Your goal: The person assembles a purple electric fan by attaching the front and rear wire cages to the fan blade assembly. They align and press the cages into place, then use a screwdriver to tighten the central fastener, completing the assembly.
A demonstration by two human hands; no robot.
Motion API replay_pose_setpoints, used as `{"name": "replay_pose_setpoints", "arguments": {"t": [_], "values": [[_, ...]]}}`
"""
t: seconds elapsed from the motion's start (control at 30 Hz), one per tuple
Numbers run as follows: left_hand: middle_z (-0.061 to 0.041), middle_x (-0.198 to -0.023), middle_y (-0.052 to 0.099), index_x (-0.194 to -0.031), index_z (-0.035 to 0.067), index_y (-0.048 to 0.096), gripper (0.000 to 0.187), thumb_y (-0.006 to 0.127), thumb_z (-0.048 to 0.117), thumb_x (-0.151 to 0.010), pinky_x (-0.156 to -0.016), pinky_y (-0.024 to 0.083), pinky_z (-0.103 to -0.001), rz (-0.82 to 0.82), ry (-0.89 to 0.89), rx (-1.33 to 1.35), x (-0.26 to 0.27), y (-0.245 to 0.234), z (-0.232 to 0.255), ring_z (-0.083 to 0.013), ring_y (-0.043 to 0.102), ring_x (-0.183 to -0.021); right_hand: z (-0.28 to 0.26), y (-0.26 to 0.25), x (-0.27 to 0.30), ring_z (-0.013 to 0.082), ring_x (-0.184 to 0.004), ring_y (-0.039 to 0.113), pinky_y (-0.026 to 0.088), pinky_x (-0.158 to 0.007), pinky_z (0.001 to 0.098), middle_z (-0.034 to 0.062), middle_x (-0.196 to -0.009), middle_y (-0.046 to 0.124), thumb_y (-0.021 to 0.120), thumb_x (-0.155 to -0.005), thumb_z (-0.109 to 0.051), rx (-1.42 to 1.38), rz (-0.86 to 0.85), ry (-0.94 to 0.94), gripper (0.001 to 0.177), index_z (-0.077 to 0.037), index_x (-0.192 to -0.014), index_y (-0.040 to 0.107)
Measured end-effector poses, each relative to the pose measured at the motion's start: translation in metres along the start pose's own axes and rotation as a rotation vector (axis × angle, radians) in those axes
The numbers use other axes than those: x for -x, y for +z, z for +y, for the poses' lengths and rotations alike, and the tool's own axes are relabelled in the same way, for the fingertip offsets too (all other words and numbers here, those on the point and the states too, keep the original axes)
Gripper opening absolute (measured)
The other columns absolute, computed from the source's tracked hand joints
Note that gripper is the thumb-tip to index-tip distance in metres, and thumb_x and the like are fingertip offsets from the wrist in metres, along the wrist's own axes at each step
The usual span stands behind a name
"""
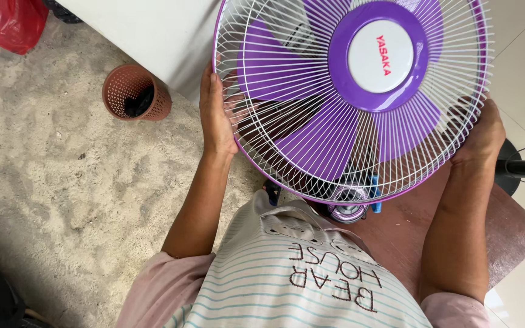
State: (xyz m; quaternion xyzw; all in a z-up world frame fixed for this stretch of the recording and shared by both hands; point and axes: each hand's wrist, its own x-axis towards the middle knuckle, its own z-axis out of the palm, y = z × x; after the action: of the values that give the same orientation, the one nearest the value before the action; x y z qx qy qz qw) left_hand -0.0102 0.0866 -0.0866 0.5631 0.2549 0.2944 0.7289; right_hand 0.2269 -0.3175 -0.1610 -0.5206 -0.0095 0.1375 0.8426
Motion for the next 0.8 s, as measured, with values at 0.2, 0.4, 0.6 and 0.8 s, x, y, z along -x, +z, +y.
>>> {"name": "replay_pose_setpoints", "arguments": {"t": [0.2, 0.4, 0.6, 0.8], "values": [[-0.018, -0.12, 0.066, -0.156, 0.01, 0.037, 0.065, 0.045, 0.047, -0.103, -0.072, 0.068, -0.037, -0.019, 0.03, -0.022, -0.006, -0.008, -0.007, -0.0248, 0.074, -0.094, -0.005, 0.011, -0.009, 0.0259, -0.111, 0.072, 0.064, -0.095, 0.0363, 0.0215, -0.124, 0.068, 0.027, -0.113, -0.019, -0.024, -0.039, 0.056, 0.049, 0.009, -0.14, 0.056], [-0.011, -0.125, 0.065, -0.149, 0.011, 0.047, 0.059, 0.038, 0.049, -0.104, -0.074, 0.072, -0.031, -0.093, -0.033, -0.149, -0.03, -0.014, 0.011, -0.0207, 0.076, -0.1, 0.011, 0.002, -0.012, 0.0263, -0.112, 0.071, 0.062, -0.098, 0.0372, 0.0201, -0.124, 0.069, 0.03, -0.112, -0.02, -0.08, 0.039, 0.078, 0.047, 0.009, -0.138, 0.057], [-0.014, -0.115, 0.067, -0.142, 0.012, 0.051, 0.055, 0.04, 0.047, -0.1, -0.062, 0.068, -0.033, -0.074, -0.101, -0.207, -0.024, -0.014, 0.017, -0.0225, 0.076, -0.083, 0.028, -0.024, 0.006, 0.0226, -0.103, 0.07, 0.06, -0.091, 0.0353, 0.0151, -0.118, 0.068, 0.033, -0.114, -0.023, -0.062, 0.073, 0.049, 0.042, 0.005, -0.136, 0.057], [-0.014, -0.115, 0.069, -0.141, 0.01, 0.056, 0.053, 0.044, 0.046, -0.104, -0.062, 0.066, -0.028, -0.111, 0.029, -0.194, -0.028, -0.023, 0.013, -0.0188, 0.074, -0.083, 0.019, -0.024, 0.007, 0.0147, -0.089, 0.064, 0.055, -0.077, 0.0299, 0.0073, -0.105, 0.068, 0.044, -0.112, -0.027, 0.115, 0.11, 0.06, 0.035, -0.002, -0.13, 0.06]]}}
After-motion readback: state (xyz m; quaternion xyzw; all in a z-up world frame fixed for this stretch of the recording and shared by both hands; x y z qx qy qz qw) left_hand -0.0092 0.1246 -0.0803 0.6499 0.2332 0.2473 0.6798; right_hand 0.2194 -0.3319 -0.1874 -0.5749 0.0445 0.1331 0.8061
